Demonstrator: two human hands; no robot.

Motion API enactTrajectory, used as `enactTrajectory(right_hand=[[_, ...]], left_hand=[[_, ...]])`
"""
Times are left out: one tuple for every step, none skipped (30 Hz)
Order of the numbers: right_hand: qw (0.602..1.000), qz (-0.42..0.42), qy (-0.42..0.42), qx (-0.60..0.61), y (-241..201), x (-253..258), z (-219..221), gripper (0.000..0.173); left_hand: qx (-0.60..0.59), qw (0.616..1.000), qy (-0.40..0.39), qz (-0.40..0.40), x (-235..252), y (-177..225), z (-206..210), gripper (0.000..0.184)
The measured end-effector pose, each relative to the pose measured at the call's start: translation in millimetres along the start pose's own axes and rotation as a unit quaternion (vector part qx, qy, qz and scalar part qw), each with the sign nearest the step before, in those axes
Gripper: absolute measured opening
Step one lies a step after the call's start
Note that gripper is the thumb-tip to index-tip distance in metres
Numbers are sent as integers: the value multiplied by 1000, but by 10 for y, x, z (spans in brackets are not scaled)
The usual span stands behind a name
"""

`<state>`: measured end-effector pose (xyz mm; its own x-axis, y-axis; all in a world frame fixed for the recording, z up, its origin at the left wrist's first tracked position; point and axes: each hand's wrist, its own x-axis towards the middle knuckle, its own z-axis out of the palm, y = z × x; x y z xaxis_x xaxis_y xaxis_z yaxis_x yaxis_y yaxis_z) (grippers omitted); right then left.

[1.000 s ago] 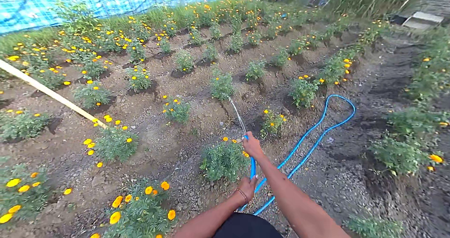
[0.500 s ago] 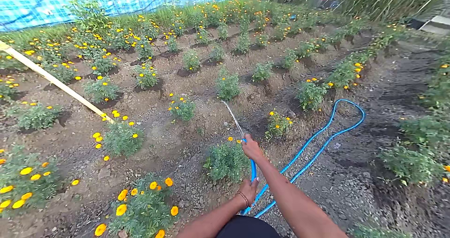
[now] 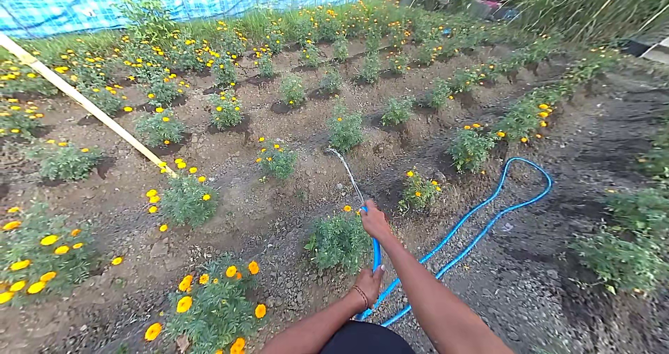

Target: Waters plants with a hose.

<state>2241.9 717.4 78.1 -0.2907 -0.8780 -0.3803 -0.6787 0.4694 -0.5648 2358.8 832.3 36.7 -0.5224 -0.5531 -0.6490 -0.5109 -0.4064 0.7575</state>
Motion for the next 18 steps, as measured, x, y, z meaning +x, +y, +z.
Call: enactTrajectory(right_hand=[[1000,1,-1,-1,-6,2,10,36],[1000,2,-3,-3,-12,3,17,36],[1000,3,-6,-4,-15,3,23,36],[1000,3,-8,-7,-12,7,31,36],[1000,2,-10,-10,-6,13,42,36],[1000,2,-13,-13,2,20,53,36],[1000,1,-14,-16,9,25,66,37],[1000,2,-16,-18,10,29,75,37],[1000,2,-18,-18,2,28,75,37],[1000,1,-19,-18,-10,25,71,36],[1000,1,-20,-19,-23,19,65,36],[1000,1,-21,-18,-27,10,60,36],[1000,1,-21,-16,-23,-2,59,37],[1000,-1,-20,-13,-12,-6,60,37],[1000,-6,-15,-8,4,-7,62,36],[1000,-6,-13,-4,20,-5,64,36],[1000,-5,-12,-2,34,-4,65,36],[1000,-2,-12,-1,42,-6,63,36]], left_hand=[[-4,1000,0,-1,-8,0,-8,61],[-6,1000,1,-1,-11,-4,-15,60],[-9,1000,1,-1,-14,-9,-17,60],[-10,1000,1,-1,-18,-14,-18,60],[-10,1000,1,-1,-25,-14,-18,60],[-8,1000,0,-1,-32,-13,-20,61],[-7,1000,-1,-2,-42,-12,-20,61],[-7,1000,0,-2,-55,-9,-18,61],[-9,1000,3,-2,-61,-6,-15,60],[-13,1000,5,-2,-60,-4,-14,60],[-15,1000,6,-2,-57,-5,-13,60],[-14,1000,6,-3,-56,-9,-11,60],[-9,1000,6,-3,-57,-14,-6,61],[-3,1000,6,-4,-64,-11,-6,62],[4,1000,5,-5,-76,-2,-8,63],[9,1000,6,-5,-83,5,-5,63],[11,1000,7,-4,-81,3,0,63],[13,1000,8,-5,-77,-1,4,63]])
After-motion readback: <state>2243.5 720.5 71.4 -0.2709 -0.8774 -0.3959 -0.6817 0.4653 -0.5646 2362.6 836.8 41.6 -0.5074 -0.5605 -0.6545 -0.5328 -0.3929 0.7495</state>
